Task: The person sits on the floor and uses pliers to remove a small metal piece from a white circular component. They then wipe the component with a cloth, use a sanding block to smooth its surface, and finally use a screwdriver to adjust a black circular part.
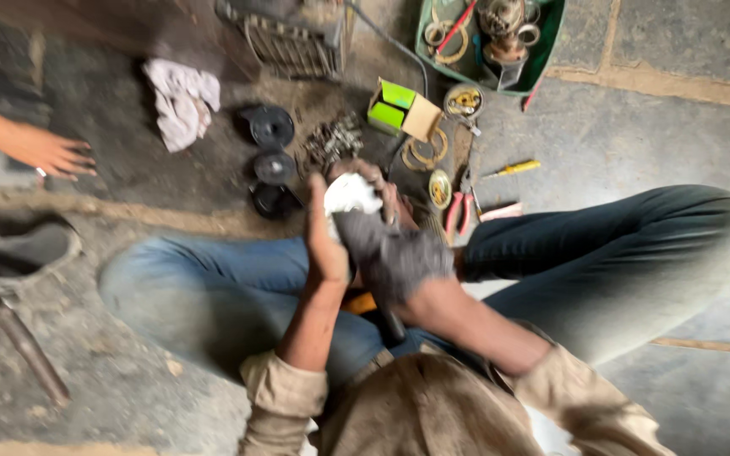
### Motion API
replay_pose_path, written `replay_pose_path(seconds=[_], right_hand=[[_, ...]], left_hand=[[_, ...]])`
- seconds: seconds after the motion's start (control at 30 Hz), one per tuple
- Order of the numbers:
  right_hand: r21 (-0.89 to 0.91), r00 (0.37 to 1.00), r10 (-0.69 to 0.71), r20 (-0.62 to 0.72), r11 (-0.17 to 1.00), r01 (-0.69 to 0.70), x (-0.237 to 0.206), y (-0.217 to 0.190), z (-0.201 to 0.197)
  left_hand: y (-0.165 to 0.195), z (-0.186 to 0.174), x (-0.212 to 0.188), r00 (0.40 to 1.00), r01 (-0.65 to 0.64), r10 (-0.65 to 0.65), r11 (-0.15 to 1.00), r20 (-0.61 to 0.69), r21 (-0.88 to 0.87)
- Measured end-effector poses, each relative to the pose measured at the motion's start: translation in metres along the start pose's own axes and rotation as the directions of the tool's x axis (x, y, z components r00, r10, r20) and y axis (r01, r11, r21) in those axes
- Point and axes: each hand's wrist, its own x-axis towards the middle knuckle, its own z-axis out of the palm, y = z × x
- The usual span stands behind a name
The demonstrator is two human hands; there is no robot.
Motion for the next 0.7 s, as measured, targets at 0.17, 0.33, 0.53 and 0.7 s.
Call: replay_pose_path(seconds=[0.17, 0.33, 0.53, 0.7], right_hand=[[0.061, 0.995, 0.095, 0.033, 0.993, -0.097, 0.004, 0.011, 0.001], [0.096, 0.968, -0.124, -0.217, 0.984, 0.147, -0.005, 0.025, 0.023], [0.249, 0.981, 0.149, -0.128, 0.962, -0.114, -0.015, 0.090, 0.033], [0.080, 0.936, 0.194, -0.292, 0.981, -0.179, -0.026, 0.146, -0.009]], left_hand=[[0.000, -0.013, 0.004, 0.992, -0.078, 0.056, 0.976, 0.117, 0.201], [0.000, -0.020, 0.005, 0.980, -0.165, 0.131, 0.956, 0.151, 0.241], [-0.005, -0.038, 0.009, 0.993, -0.067, 0.117, 0.744, -0.030, 0.665], [0.005, -0.060, 0.026, 0.994, -0.092, 0.104, 0.965, -0.035, 0.247]])
